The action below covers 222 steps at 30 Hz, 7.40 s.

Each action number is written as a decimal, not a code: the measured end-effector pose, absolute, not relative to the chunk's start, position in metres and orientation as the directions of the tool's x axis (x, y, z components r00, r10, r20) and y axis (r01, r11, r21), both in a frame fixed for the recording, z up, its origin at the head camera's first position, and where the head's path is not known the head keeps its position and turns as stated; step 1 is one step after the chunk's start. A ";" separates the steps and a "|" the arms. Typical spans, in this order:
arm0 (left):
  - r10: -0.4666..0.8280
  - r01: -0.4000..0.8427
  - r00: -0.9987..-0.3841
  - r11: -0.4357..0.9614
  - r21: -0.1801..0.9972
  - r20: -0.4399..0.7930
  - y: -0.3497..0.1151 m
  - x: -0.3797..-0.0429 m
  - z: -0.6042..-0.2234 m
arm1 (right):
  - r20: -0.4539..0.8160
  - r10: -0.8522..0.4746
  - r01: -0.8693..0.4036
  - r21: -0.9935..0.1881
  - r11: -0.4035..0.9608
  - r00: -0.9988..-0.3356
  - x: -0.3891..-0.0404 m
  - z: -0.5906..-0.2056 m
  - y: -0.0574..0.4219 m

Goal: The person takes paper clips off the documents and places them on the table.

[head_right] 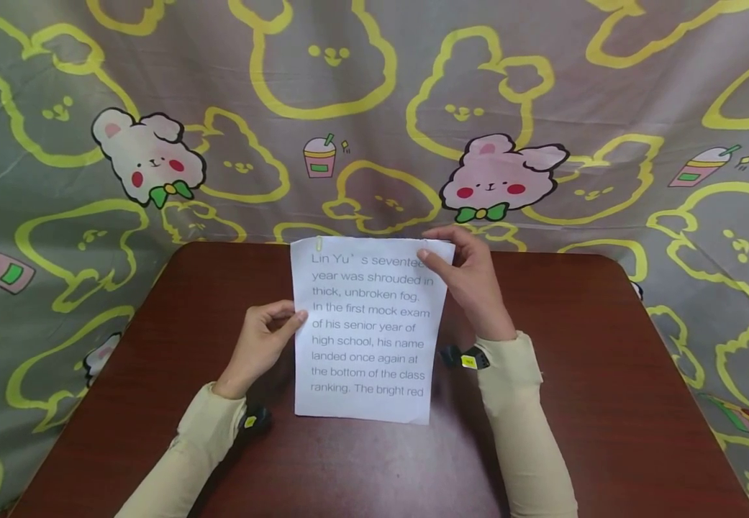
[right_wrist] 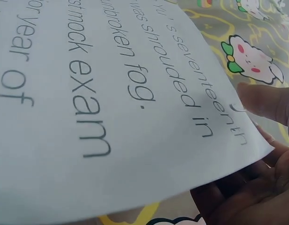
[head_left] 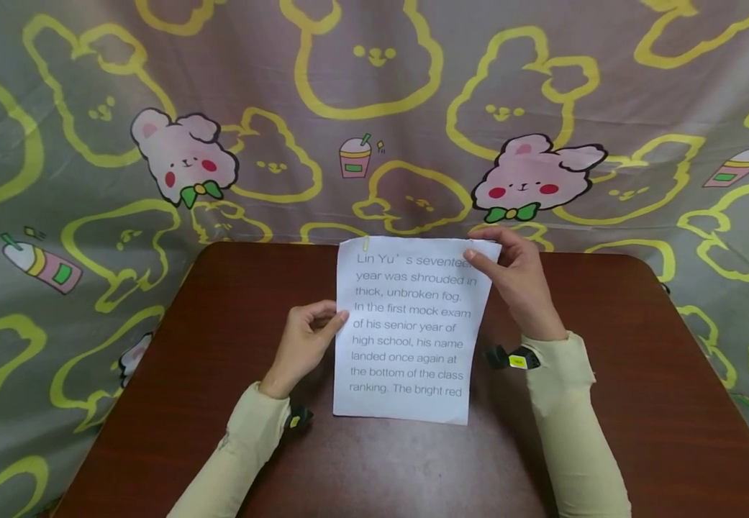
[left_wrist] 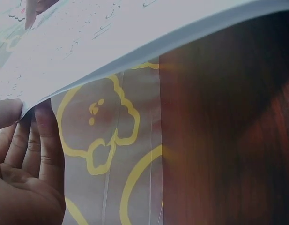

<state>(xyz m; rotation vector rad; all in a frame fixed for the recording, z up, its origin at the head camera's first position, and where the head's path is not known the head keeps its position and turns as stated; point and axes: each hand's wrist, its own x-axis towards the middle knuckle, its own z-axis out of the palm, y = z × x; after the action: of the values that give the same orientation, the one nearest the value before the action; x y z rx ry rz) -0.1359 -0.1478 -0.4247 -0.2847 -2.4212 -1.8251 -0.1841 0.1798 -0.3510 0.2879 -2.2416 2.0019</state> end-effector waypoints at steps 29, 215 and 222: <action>0.093 0.234 -0.972 0.276 0.932 0.216 -0.147 -0.137 -0.426 | 0.202 -0.095 -0.210 -0.974 0.085 -0.975 -0.188 -0.351 0.182; 0.055 0.205 -0.979 0.295 0.933 0.197 -0.162 -0.145 -0.427 | 0.279 -0.100 -0.287 -0.782 0.553 -0.955 -0.180 -0.372 0.229; 0.053 0.215 -0.977 0.300 0.929 0.208 -0.161 -0.144 -0.425 | 0.313 -0.087 -0.313 -0.804 0.506 -0.946 -0.184 -0.360 0.218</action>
<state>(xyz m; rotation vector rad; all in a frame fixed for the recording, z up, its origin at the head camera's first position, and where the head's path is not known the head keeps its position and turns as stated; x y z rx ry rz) -0.1438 -0.1614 -0.4249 -0.2505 -2.4184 -1.7632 -0.1837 0.2181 -0.3598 0.3405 -2.5176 1.4147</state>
